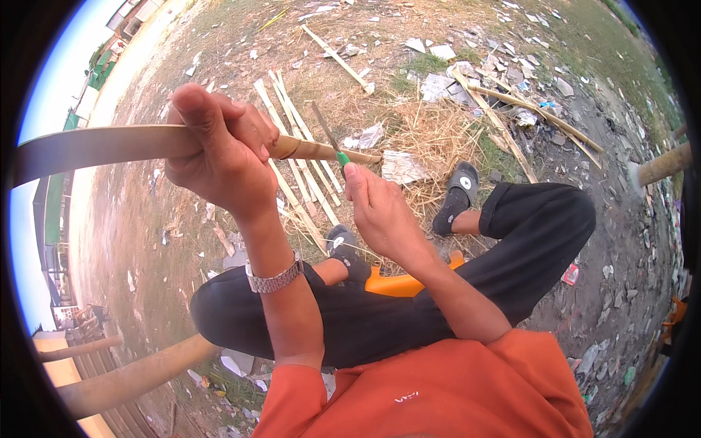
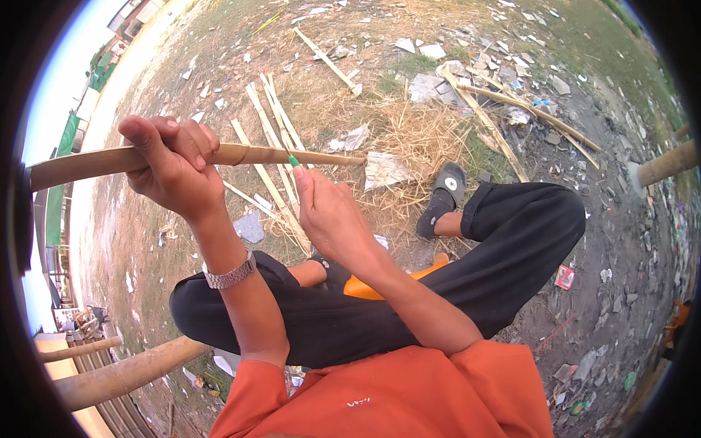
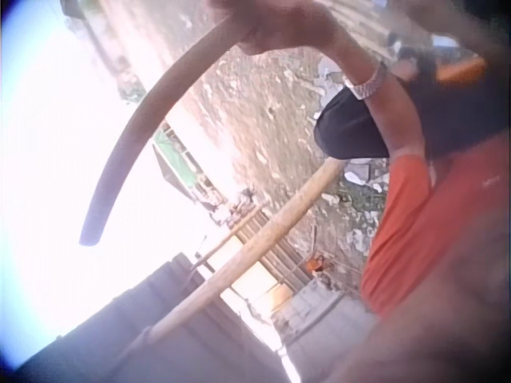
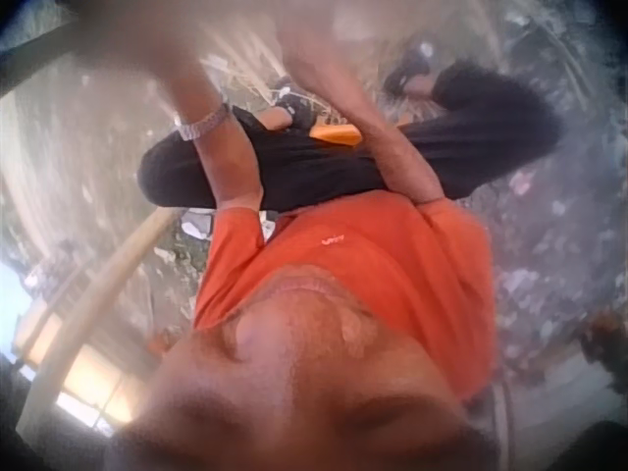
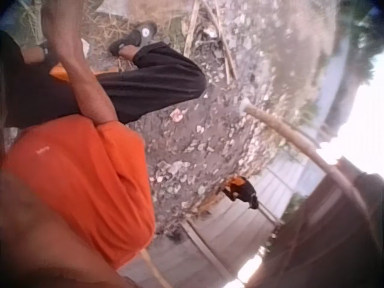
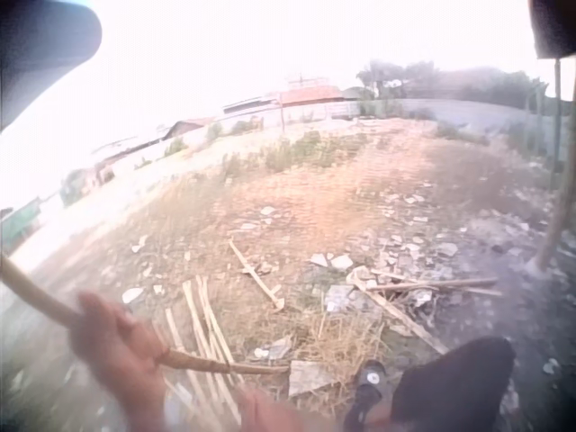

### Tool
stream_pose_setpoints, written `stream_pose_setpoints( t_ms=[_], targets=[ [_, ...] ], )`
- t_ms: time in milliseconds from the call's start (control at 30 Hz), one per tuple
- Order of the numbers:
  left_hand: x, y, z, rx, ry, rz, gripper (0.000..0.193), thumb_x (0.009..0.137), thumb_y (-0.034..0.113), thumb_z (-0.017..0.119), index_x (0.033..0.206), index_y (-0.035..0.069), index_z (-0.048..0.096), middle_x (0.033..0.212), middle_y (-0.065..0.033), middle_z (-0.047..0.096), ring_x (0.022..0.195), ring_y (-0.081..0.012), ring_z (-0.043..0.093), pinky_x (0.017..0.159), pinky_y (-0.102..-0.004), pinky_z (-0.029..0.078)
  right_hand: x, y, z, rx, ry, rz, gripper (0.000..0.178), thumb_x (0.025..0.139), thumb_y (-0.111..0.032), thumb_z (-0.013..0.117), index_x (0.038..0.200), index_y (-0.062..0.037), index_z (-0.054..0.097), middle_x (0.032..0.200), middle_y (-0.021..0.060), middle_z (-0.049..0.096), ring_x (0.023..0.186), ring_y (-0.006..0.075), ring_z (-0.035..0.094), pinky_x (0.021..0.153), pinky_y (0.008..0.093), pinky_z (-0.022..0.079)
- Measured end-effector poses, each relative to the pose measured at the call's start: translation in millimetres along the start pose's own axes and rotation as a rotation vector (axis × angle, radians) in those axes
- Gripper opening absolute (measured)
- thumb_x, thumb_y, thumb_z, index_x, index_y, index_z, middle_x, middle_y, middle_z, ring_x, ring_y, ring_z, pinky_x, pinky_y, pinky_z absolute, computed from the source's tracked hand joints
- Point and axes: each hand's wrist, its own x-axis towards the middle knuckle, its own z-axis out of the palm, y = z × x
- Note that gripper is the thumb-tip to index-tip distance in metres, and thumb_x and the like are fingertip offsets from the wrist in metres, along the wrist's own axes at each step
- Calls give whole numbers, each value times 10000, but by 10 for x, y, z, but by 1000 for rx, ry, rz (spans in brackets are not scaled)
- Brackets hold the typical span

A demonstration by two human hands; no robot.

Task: The person sits on a small stool outdoors and uses a green utility knife to shave the surface of a long bamboo pole held in their left hand. They repeatedly scrape along the length of the pole to remove the outer layer.

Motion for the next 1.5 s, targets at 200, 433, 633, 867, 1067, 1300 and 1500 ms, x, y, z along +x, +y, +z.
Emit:
stream_pose_setpoints(
  t_ms=[200, 433, 633, 867, 1067, 1300, 1500],
  targets=[
    [-50, 58, 14, -15, -36, -44, 447, 964, 444, 486, 711, 78, 452, 399, 32, 282, 309, -62, 241, 350, -256, 220, -52, -116, 118, -3, 18, -103, 372, 1023, -279, 323, 849, 6, 487, 629, 240, 505, 619, 462, 519, 556, 506, 385],
    [-89, 78, 36, -14, -12, -48, 460, 955, 452, 504, 703, 71, 453, 393, 24, 292, 305, -66, 253, 348, -261, 221, -86, 44, 173, -136, 58, -112, 312, 1015, -254, 363, 856, -8, 470, 612, 240, 508, 580, 469, 516, 519, 527, 385],
    [-47, 70, 0, -3, 7, -57, 459, 934, 446, 549, 687, 70, 457, 393, 28, 302, 310, -63, 276, 351, -254, 228, -81, -84, 85, -158, 43, -116, 366, 1021, -283, 342, 871, 8, 506, 629, 252, 519, 617, 460, 526, 566, 511, 396],
    [-70, 63, -14, -16, -33, -49, 451, 943, 437, 539, 689, 73, 461, 394, 33, 299, 313, -61, 300, 351, -248, 238, -111, -284, 52, 17, 50, -92, 411, 1023, -308, 338, 855, 21, 519, 622, 259, 525, 612, 452, 531, 570, 503, 398],
    [-50, -3, -45, -16, -13, -28, 447, 952, 428, 526, 686, 75, 464, 393, 31, 298, 302, -64, 287, 334, -249, 225, -44, 107, 207, -277, 49, 10, 435, 1015, -328, 331, 872, 23, 544, 660, 290, 567, 685, 477, 582, 622, 545, 455],
    [-32, 21, -140, -37, -64, -53, 451, 951, 449, 506, 697, 78, 485, 397, 34, 293, 319, -57, 247, 350, -245, 228, -270, 1388, 13, -422, 2, 213, 503, 1010, -353, 317, 892, 54, 588, 744, 292, 605, 739, 465, 592, 693, 520, 455],
    [61, -27, -133, -31, -56, -38, 450, 952, 445, 499, 702, 71, 495, 410, 36, 314, 318, -59, 234, 351, -241, 215, 156, 332, 2, -24, 27, 24, 479, 1016, -370, 321, 840, 26, 523, 644, 247, 542, 625, 435, 517, 609, 480, 392]
  ],
)
